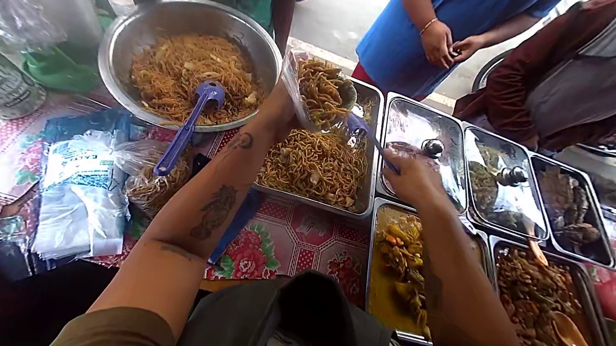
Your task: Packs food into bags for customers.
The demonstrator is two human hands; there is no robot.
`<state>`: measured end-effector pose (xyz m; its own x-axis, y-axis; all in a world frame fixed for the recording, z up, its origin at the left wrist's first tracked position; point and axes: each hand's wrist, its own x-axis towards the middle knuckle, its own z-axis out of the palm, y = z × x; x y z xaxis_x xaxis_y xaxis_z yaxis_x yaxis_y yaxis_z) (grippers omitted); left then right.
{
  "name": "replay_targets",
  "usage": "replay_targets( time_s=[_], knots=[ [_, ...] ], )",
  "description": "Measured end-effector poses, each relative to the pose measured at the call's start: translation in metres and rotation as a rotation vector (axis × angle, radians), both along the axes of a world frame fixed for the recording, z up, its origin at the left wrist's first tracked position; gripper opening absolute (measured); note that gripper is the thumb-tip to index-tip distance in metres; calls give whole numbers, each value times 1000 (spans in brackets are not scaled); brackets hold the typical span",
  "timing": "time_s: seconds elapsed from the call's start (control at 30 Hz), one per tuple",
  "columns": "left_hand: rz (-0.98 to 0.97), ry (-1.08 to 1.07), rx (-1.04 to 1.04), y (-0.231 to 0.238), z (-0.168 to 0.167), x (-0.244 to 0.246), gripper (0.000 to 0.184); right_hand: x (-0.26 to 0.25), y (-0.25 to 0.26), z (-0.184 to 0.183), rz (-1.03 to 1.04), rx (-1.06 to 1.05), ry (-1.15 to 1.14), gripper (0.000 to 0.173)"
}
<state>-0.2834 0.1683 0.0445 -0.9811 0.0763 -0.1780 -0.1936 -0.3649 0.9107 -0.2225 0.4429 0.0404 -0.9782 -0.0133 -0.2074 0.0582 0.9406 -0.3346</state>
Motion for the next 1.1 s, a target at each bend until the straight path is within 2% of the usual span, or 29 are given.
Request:
replay_targets(
  time_s=[0.07,0.13,0.2,0.33,0.4,0.5,0.57,0.67,0.73,0.8,0.87,1.0,1.1],
  knots=[
    [-13,14,27,0,1,4,46,5,-8,-3,8,-50,-94,47],
    [-15,28,21,-2,2,6,45,14,-7,15,56,-87,-184,46],
    [-17,23,28,-5,1,8,48,18,4,19,53,-105,-148,44],
    [15,29,25,-4,1,15,45,25,-5,-1,-132,-51,-31,45],
    [9,29,9,-8,2,21,49,41,-18,-13,-178,-88,-85,47],
    [3,42,17,-14,-2,24,46,69,-44,-21,-254,-217,-196,47],
    [-6,53,24,-17,-7,24,43,75,-71,-18,-298,-361,-263,46],
    [12,37,19,-18,-9,22,46,62,-99,-14,-396,-708,-324,43],
    [11,58,9,-18,-9,21,47,49,-102,-12,-494,-981,-369,38],
    [16,96,-6,-20,-11,19,49,39,-94,-10,-558,-1231,-432,25],
    [25,112,-15,-23,-9,18,51,37,-86,-6,-602,-1413,-472,21],
    [49,89,-30,-25,-11,15,51,41,-68,0,-566,-1587,-496,26],
    [67,70,-44,-26,-10,16,49,43,-56,8,-504,-1637,-457,28]
  ],
)
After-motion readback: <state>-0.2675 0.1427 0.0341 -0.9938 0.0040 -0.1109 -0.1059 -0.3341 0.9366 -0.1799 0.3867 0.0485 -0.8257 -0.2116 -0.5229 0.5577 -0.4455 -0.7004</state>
